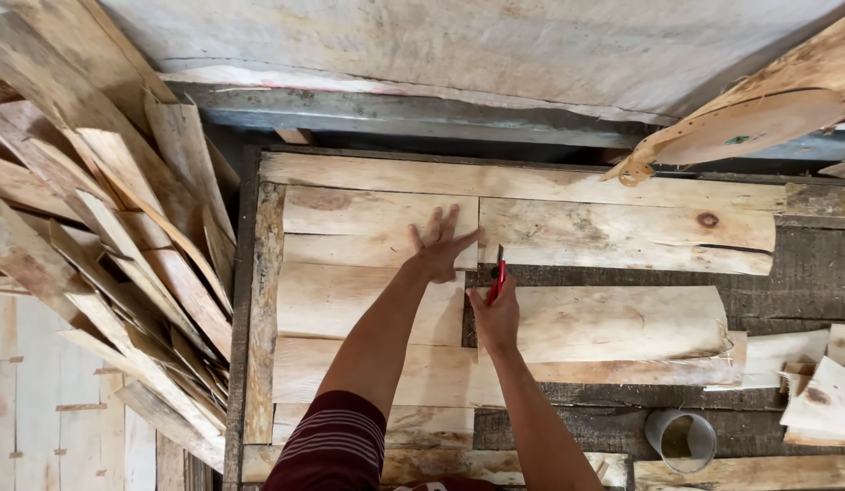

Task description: The person is shown cutting and organizing thin wooden veneer or bark-like strips on a workbench.

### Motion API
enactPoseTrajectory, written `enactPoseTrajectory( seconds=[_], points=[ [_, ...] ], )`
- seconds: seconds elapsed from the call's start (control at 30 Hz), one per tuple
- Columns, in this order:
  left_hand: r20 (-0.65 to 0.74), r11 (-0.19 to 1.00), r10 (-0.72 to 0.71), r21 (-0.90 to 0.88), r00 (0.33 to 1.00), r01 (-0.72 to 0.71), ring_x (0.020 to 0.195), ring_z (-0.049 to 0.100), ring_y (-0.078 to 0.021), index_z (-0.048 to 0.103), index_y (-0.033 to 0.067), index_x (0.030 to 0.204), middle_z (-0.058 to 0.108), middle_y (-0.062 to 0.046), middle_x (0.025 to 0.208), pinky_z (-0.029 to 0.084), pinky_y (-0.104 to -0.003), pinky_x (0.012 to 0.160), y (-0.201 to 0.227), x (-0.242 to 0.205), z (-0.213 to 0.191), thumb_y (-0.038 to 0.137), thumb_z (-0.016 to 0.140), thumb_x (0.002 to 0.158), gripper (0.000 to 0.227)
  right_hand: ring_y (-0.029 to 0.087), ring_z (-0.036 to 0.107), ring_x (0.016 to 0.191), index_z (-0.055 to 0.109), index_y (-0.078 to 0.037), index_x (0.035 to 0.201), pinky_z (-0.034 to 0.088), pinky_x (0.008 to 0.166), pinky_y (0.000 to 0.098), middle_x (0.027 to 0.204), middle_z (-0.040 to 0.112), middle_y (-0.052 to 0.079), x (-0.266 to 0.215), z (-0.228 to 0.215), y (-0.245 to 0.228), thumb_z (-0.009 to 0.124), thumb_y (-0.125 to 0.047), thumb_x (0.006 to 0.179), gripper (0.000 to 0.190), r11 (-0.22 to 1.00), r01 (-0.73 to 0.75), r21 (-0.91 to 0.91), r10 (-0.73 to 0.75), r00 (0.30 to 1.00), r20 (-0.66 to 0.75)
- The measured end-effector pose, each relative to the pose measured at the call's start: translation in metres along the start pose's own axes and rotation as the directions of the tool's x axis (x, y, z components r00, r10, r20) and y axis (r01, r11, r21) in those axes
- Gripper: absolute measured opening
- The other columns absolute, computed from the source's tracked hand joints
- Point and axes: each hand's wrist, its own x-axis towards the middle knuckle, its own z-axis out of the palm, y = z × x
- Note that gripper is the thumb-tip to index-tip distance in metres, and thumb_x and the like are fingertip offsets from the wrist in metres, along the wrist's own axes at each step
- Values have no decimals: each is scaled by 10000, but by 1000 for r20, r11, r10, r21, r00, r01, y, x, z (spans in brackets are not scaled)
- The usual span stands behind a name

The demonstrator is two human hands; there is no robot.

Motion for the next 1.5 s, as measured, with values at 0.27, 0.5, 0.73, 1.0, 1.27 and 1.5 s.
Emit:
enactPoseTrajectory(
  seconds=[0.27,0.5,0.73,1.0,1.27,1.5],
  points=[
    [6,1000,-4,13,1000,4,1580,-260,-305,116,539,1610,-298,-19,1707,-18,-743,1195,1,2,-1,13,816,819,1180,249,680,852,467,-23,1398,571,743,395,1020,669,119,0,1,-10,859,-229,809,736,999,37,10,-37,998,53],
    [15,999,-13,35,1000,13,1581,-262,-301,101,548,1611,-300,-14,1707,-20,-740,1195,0,2,0,20,816,829,1184,311,655,1002,383,29,1408,561,819,429,1172,633,194,-5,3,-14,904,-257,755,883,996,88,-25,-87,995,46],
    [11,1000,-23,19,1000,23,1584,-254,-293,107,542,1608,-286,-10,1713,-9,-735,1200,4,-1,-5,7,796,829,1169,289,710,895,475,-31,1310,562,774,425,1019,694,167,5,7,15,511,-240,1050,336,993,-72,99,65,995,70],
    [-16,1000,-17,12,1000,17,1587,-244,-297,144,525,1617,-272,-12,1719,-41,-736,1194,2,0,-1,-63,742,807,1166,394,633,969,597,9,1232,509,841,480,1044,645,195,39,2,21,558,-97,1022,239,931,353,-88,-364,913,-186],
    [-78,1000,18,-6,997,-18,1587,-227,-287,177,493,1616,-228,-20,1727,-55,-743,1192,-3,1,10,-43,762,805,1135,373,649,1022,533,-14,1378,525,868,477,1127,640,197,49,-8,22,600,-176,1024,396,976,191,-104,-205,969,-140],
    [-254,993,73,105,964,-47,1597,-139,-305,201,386,1639,-126,-77,1738,-45,-755,1185,-11,3,37,-34,687,830,1033,392,605,1061,491,26,1463,503,905,497,1196,601,233,49,-11,31,666,-213,989,559,936,272,-224,-314,932,-182]
  ],
)
